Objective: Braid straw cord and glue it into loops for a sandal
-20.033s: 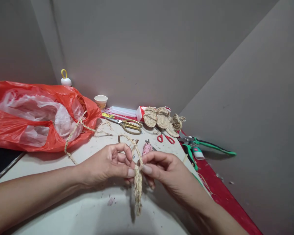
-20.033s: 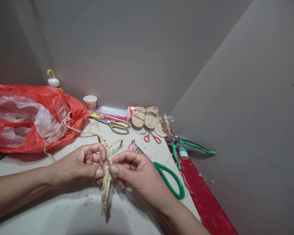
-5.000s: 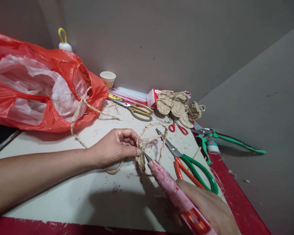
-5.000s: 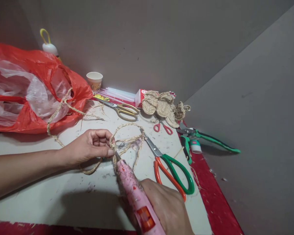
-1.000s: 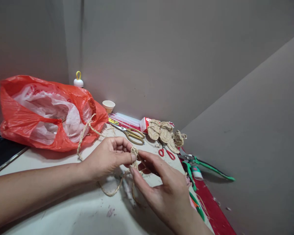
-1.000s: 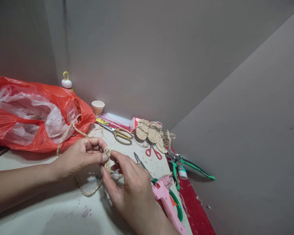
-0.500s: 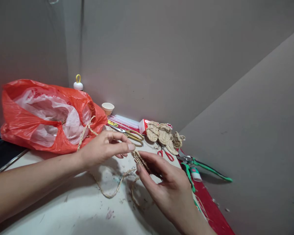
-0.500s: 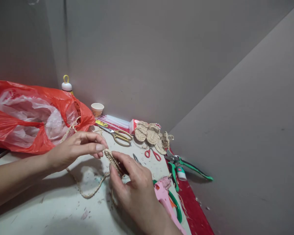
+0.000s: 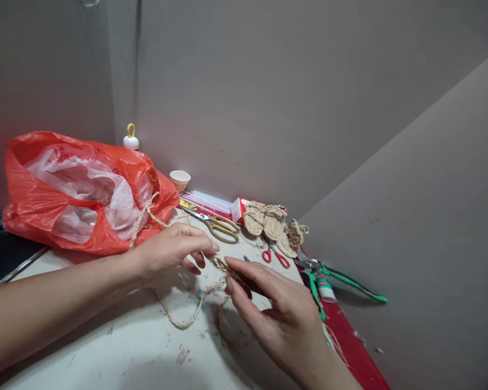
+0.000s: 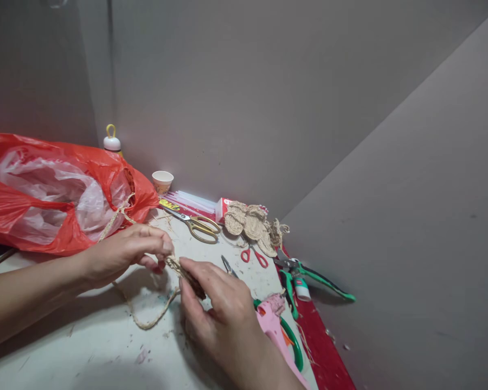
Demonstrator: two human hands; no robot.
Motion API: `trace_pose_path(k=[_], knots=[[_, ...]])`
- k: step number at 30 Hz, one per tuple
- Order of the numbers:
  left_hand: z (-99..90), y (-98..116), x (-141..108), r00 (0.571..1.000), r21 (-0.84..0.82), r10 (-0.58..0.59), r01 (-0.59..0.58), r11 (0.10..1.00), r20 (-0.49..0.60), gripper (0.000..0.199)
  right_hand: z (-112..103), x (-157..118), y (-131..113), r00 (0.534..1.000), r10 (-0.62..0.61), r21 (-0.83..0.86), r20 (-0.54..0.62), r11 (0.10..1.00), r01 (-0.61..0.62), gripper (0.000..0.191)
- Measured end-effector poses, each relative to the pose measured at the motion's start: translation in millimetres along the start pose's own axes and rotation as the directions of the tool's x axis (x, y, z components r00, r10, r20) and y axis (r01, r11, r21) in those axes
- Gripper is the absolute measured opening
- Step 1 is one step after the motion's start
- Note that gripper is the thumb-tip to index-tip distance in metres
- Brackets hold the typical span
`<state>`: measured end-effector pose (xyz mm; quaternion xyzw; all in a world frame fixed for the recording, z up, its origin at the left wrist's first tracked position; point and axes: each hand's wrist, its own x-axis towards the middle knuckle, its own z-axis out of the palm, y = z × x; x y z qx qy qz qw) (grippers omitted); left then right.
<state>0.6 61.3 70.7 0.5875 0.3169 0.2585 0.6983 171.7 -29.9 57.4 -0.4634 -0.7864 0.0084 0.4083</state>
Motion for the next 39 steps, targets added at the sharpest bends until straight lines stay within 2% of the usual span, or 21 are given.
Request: trace_pose_path(k=[3, 5, 7, 10, 12, 14, 16, 18, 20, 22, 23, 27, 31, 35, 39], knots=[[-0.7, 1.5, 0.3, 0.998, 0.004, 0.042, -0.042, 0.999, -0.037, 0.022, -2.1, 1.4, 0.6, 1.000, 0.016, 0.031, 0.008, 0.999, -0.016, 0.028], [-0.3, 3.7, -1.3, 0.989, 0.056, 0.135, -0.132, 0.990, -0.065, 0.017, -3.7, 3.2, 1.2, 0.993, 0.107, 0.091, 0.040, 0.990, -0.110, 0.025], [-0.1, 6.3, -4.0, 0.969, 0.163, 0.241, -0.228, 0.960, -0.062, 0.011, -5.9, 5.5, 2.0, 0.966, 0.237, 0.218, 0.105, 0.942, -0.255, 0.021], [-4.0, 9.2, -6.2, 0.916, 0.328, 0.396, -0.354, 0.876, -0.068, 0.016, -9.6, 9.0, 4.6, 0.900, 0.375, 0.451, 0.222, 0.779, -0.436, 0.018], [-10.6, 10.6, -5.0, 0.849, 0.394, 0.504, -0.415, 0.820, -0.156, 0.023, -11.6, 10.5, 7.5, 0.861, 0.420, 0.571, 0.286, 0.647, -0.505, 0.019], [-18.0, 12.3, -3.0, 0.780, 0.417, 0.561, -0.428, 0.802, -0.278, 0.027, -12.6, 11.4, 10.9, 0.829, 0.426, 0.667, 0.362, 0.503, -0.550, 0.021], [-22.1, 14.4, -2.8, 0.758, 0.403, 0.560, -0.422, 0.812, -0.335, 0.025, -13.0, 12.3, 13.9, 0.810, 0.395, 0.753, 0.433, 0.336, -0.566, 0.021], [-20.3, 16.1, -6.0, 0.773, 0.412, 0.572, -0.443, 0.797, -0.274, 0.025, -13.2, 13.3, 15.8, 0.800, 0.350, 0.808, 0.488, 0.167, -0.565, 0.020], [-13.3, 16.4, -11.9, 0.794, 0.434, 0.598, -0.501, 0.748, -0.113, 0.024, -13.2, 14.1, 17.1, 0.793, 0.314, 0.828, 0.522, 0.034, -0.559, 0.019], [-4.8, 15.7, -18.1, 0.804, 0.425, 0.591, -0.556, 0.714, 0.058, 0.024, -12.3, 14.0, 18.4, 0.788, 0.274, 0.825, 0.552, -0.043, -0.563, 0.018], [-1.1, 15.1, -20.5, 0.808, 0.414, 0.578, -0.566, 0.713, 0.110, 0.023, -11.4, 13.6, 19.2, 0.788, 0.254, 0.823, 0.561, -0.067, -0.565, 0.017], [5.2, 13.9, -23.2, 0.831, 0.409, 0.538, -0.544, 0.733, 0.140, 0.018, -4.8, 10.7, 22.5, 0.784, 0.179, 0.804, 0.594, -0.122, -0.582, 0.014], [4.3, 13.9, -21.5, 0.842, 0.420, 0.522, -0.527, 0.739, 0.137, 0.012, -1.5, 10.1, 21.9, 0.784, 0.140, 0.797, 0.604, -0.108, -0.595, 0.012], [5.4, 12.0, -20.4, 0.850, 0.385, 0.513, -0.515, 0.766, 0.116, 0.010, -3.3, 10.5, 18.5, 0.805, 0.136, 0.813, 0.577, -0.005, -0.582, 0.017], [6.1, 8.1, -18.4, 0.861, 0.355, 0.503, -0.495, 0.793, 0.075, 0.009, -1.5, 7.5, 20.0, 0.808, 0.195, 0.791, 0.556, 0.175, -0.587, 0.018]])
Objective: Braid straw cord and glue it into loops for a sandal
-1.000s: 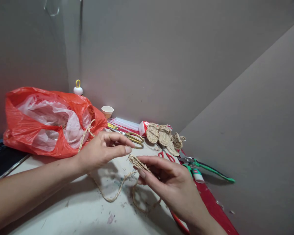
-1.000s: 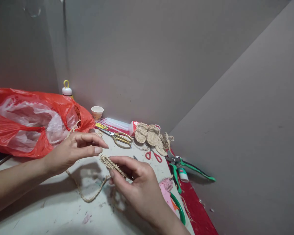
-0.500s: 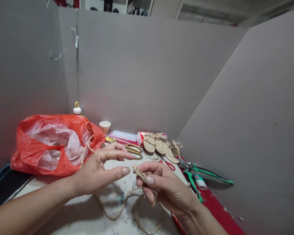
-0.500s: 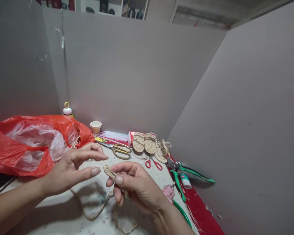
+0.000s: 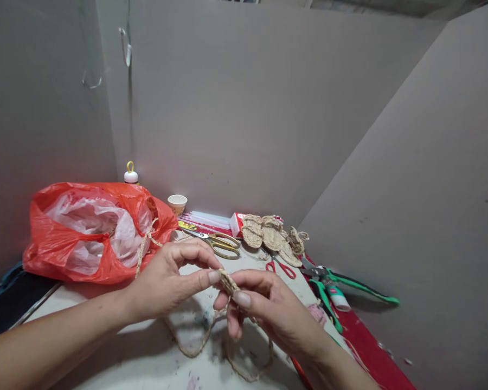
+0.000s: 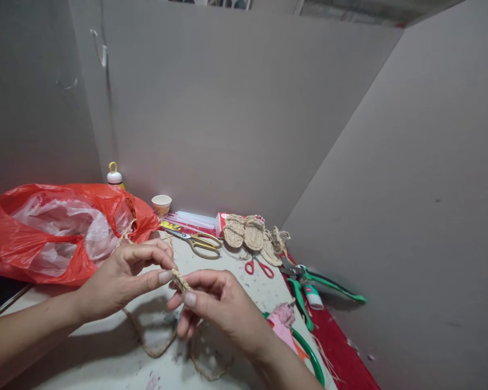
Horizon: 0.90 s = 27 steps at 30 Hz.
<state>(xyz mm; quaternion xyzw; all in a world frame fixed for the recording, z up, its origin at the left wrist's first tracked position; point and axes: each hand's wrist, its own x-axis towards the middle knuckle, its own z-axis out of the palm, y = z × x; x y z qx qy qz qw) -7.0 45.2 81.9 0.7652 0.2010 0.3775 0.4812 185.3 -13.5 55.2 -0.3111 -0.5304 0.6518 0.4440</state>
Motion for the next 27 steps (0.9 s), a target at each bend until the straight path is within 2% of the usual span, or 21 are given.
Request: trace_pose_path(k=[3, 6, 10, 13, 16, 20, 27], knots=[[-0.9, -1.1, 0.0, 1.000, 0.009, -0.016, 0.016, 1.000, 0.006, 0.011, -1.9, 0.9, 4.2, 0.999, 0.035, -0.051, -0.030, 0.998, -0.037, 0.020], [-2.8, 0.1, 0.8, 0.998, 0.008, -0.068, 0.068, 0.998, 0.010, 0.016, -2.5, 2.3, 4.8, 0.999, 0.020, 0.006, -0.050, 1.000, -0.019, 0.019], [-3.3, -1.9, 2.7, 0.985, 0.000, -0.151, 0.152, 0.988, -0.080, 0.021, -2.4, 2.5, 2.4, 0.998, 0.003, 0.017, -0.061, 1.000, -0.002, 0.020], [-2.4, -6.5, 4.1, 0.977, 0.001, -0.150, 0.152, 0.988, -0.155, 0.019, -2.1, 2.2, 1.7, 0.998, 0.019, 0.029, -0.064, 0.999, -0.017, 0.020], [-1.6, -8.4, 4.9, 0.970, -0.080, -0.155, 0.142, 0.987, -0.188, 0.019, -1.4, 2.5, 1.8, 0.998, 0.016, 0.062, -0.057, 0.998, -0.013, 0.018], [-0.4, -4.7, 4.5, 0.972, -0.133, -0.173, 0.152, 0.979, -0.161, 0.014, -1.2, 2.3, 2.1, 0.998, 0.028, 0.044, -0.057, 0.999, -0.026, 0.019], [4.8, -2.7, 0.8, 0.980, -0.107, -0.180, 0.170, 0.980, -0.090, 0.011, -3.6, 2.2, 3.4, 0.996, 0.062, -0.049, -0.067, 0.997, -0.066, 0.026]])
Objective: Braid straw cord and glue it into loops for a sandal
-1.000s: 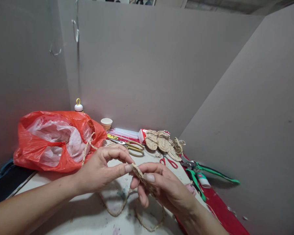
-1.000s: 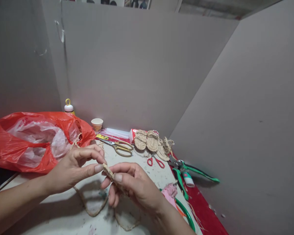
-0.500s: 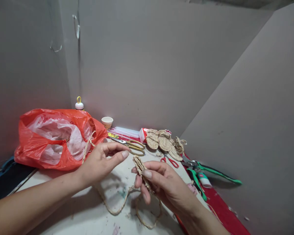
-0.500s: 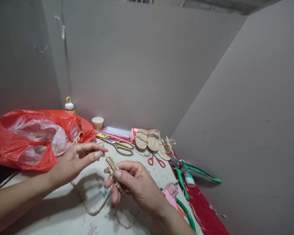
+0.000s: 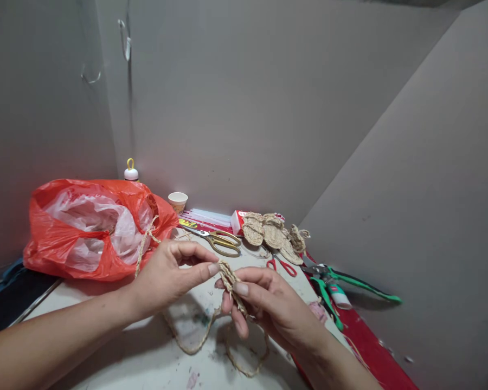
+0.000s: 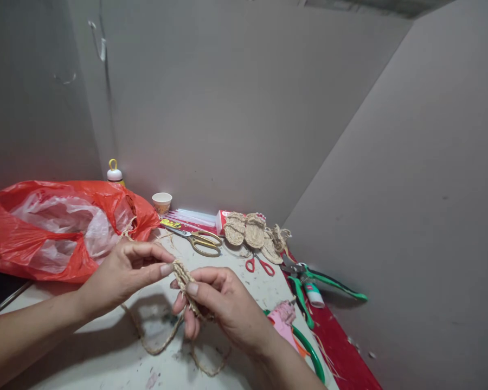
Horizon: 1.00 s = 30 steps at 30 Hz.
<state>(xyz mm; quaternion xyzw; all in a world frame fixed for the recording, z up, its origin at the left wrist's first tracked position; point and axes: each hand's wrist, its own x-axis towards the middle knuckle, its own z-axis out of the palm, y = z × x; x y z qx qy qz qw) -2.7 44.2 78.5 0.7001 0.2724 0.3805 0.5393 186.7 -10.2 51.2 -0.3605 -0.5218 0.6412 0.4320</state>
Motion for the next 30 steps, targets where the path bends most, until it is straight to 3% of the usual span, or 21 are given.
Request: trace_pose_path(k=[6, 13, 25, 30], knots=[[1.9, -2.2, -1.8, 1.000, 0.035, 0.015, -0.015, 0.999, 0.002, 0.010, 0.3, -0.5, -0.3, 1.000, 0.013, -0.013, 0.010, 1.000, -0.013, 0.025], [6.3, 2.0, -4.3, 0.995, 0.130, 0.014, -0.001, 0.992, -0.097, 0.008, 2.0, 0.6, 1.2, 1.000, 0.014, -0.060, -0.005, 0.998, -0.015, 0.028], [6.7, -1.2, -2.4, 0.997, 0.003, -0.061, 0.061, 0.998, -0.038, 0.010, 4.8, 0.6, 0.0, 0.999, 0.025, -0.154, -0.042, 0.988, -0.031, 0.031], [0.9, -1.1, 2.5, 0.997, 0.123, -0.067, 0.070, 0.990, -0.027, 0.022, 1.6, 2.6, 1.4, 0.999, -0.005, -0.094, -0.045, 0.996, 0.001, 0.030]])
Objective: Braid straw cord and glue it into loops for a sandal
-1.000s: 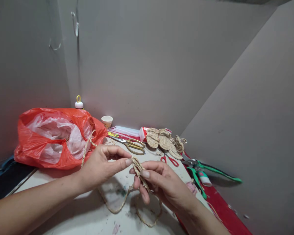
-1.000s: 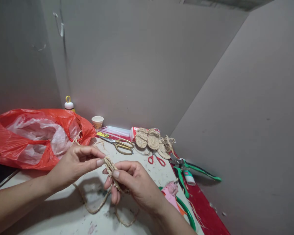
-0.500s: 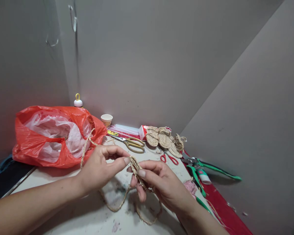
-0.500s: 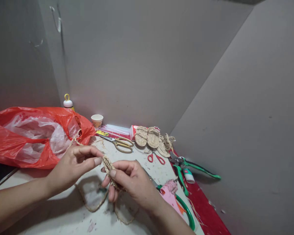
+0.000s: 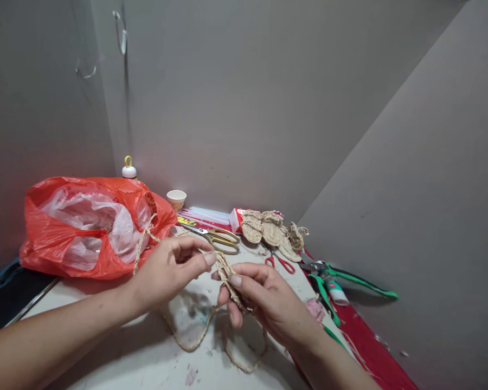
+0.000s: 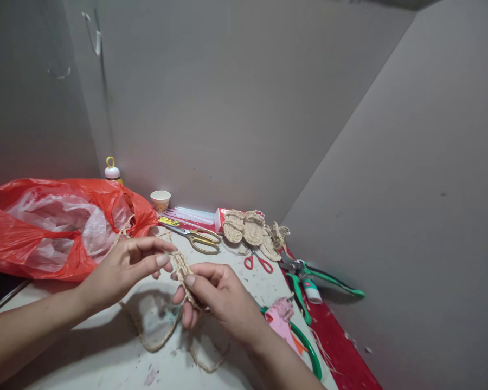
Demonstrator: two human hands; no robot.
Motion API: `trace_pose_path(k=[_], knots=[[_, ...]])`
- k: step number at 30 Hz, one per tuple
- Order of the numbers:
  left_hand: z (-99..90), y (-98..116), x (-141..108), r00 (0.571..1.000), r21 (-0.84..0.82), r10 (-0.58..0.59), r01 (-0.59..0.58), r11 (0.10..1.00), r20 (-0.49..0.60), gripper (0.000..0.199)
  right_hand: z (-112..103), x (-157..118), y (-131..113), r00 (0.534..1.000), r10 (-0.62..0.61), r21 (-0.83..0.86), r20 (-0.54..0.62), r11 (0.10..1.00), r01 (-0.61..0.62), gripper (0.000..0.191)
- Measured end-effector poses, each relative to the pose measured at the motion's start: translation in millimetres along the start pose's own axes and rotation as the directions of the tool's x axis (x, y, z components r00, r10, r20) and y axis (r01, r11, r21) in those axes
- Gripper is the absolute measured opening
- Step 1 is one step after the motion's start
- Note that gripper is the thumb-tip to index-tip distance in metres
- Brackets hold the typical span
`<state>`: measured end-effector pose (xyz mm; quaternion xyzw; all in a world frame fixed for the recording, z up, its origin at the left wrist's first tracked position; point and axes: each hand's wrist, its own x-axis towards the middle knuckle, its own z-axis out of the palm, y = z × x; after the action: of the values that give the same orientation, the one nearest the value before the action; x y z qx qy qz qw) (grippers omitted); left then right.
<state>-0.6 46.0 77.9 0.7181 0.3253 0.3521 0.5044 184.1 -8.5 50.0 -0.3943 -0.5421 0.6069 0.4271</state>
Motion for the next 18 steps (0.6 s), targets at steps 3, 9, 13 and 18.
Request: trace_pose_path(k=[3, 9, 13, 18], knots=[[-5.0, -5.5, 4.4, 0.995, 0.068, 0.008, -0.001, 0.998, -0.100, 0.032, -1.0, 0.4, -0.2, 1.000, 0.006, 0.021, -0.004, 1.000, -0.006, 0.029], [-4.1, -9.2, 3.5, 0.999, -0.100, 0.025, -0.020, 0.995, 0.046, 0.035, 1.5, -0.7, -1.9, 0.998, 0.053, -0.059, 0.034, 0.997, -0.051, 0.030], [2.1, -4.5, -0.6, 0.980, -0.215, -0.074, 0.114, 0.970, 0.183, 0.014, 1.6, -1.7, -2.1, 0.996, 0.063, -0.102, 0.058, 0.993, -0.057, 0.031], [2.3, -1.0, -0.2, 0.983, -0.292, -0.121, 0.158, 0.943, 0.141, 0.010, -4.0, -2.2, -3.6, 0.998, 0.033, -0.043, 0.052, 0.999, -0.031, 0.026]])
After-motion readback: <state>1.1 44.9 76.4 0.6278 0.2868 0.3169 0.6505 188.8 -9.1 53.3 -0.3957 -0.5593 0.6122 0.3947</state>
